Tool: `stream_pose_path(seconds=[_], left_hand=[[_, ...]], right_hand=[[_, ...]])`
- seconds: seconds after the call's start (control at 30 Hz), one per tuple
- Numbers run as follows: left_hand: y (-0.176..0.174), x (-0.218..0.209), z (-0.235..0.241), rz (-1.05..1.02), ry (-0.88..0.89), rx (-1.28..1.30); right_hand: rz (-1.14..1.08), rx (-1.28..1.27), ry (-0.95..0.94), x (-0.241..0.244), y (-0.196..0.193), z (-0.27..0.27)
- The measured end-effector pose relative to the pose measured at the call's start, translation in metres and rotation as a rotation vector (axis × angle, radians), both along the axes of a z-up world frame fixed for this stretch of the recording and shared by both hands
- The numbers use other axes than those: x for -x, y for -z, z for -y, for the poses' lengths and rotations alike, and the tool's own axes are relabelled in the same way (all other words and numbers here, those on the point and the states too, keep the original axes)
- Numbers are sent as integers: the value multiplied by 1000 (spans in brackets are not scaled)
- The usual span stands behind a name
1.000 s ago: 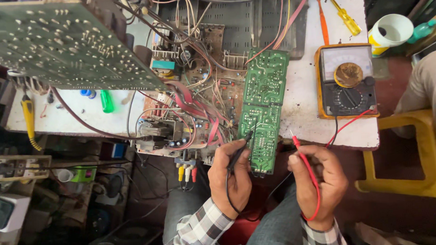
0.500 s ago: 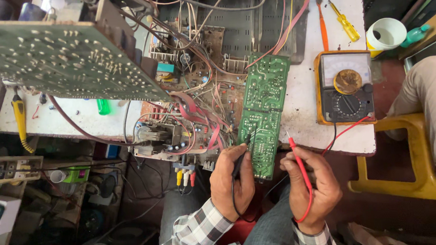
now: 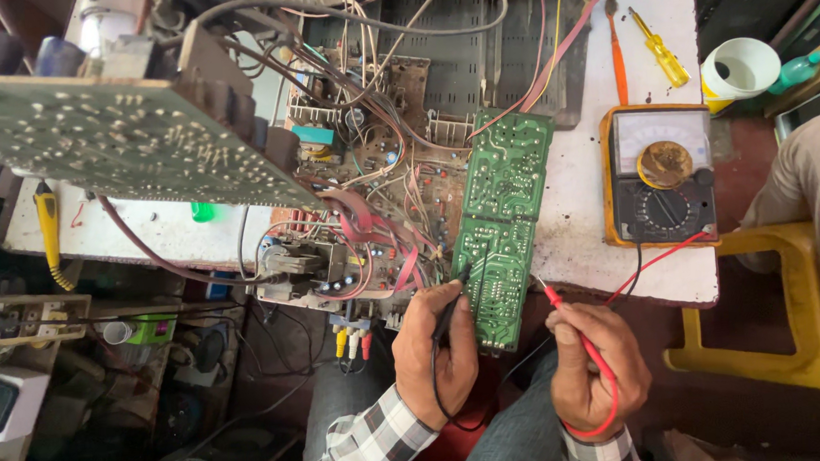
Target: The person uses a multimeter to test various points on a green circuit board. They hold the board with one hand and touch the multimeter probes to different solder joints and traces with the other hand, moving systematically across the board's surface.
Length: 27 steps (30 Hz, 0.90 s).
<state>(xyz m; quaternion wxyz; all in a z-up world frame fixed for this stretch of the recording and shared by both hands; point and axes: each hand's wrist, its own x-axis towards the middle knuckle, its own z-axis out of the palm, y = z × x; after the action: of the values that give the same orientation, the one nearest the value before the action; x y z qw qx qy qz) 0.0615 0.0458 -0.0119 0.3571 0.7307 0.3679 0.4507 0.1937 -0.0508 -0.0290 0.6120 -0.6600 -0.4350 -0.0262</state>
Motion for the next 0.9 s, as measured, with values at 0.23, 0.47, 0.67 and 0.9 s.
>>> stream_pose_path(seconds=[0.23,0.47,0.67,0.9], left_hand=[[5,0,4,-1,-20,42],[7,1,7,20,-32,81],[9,3,11,-5,-25,264],[7,1,9,-43,-25,182]], right_hand=[[-382,-287,-185,-25,29,-15],[-548,-382,-218,-55,40,-48],[-520,-334,-287,-52,49,-45],[-610,-364,-387,-57,55,-39]])
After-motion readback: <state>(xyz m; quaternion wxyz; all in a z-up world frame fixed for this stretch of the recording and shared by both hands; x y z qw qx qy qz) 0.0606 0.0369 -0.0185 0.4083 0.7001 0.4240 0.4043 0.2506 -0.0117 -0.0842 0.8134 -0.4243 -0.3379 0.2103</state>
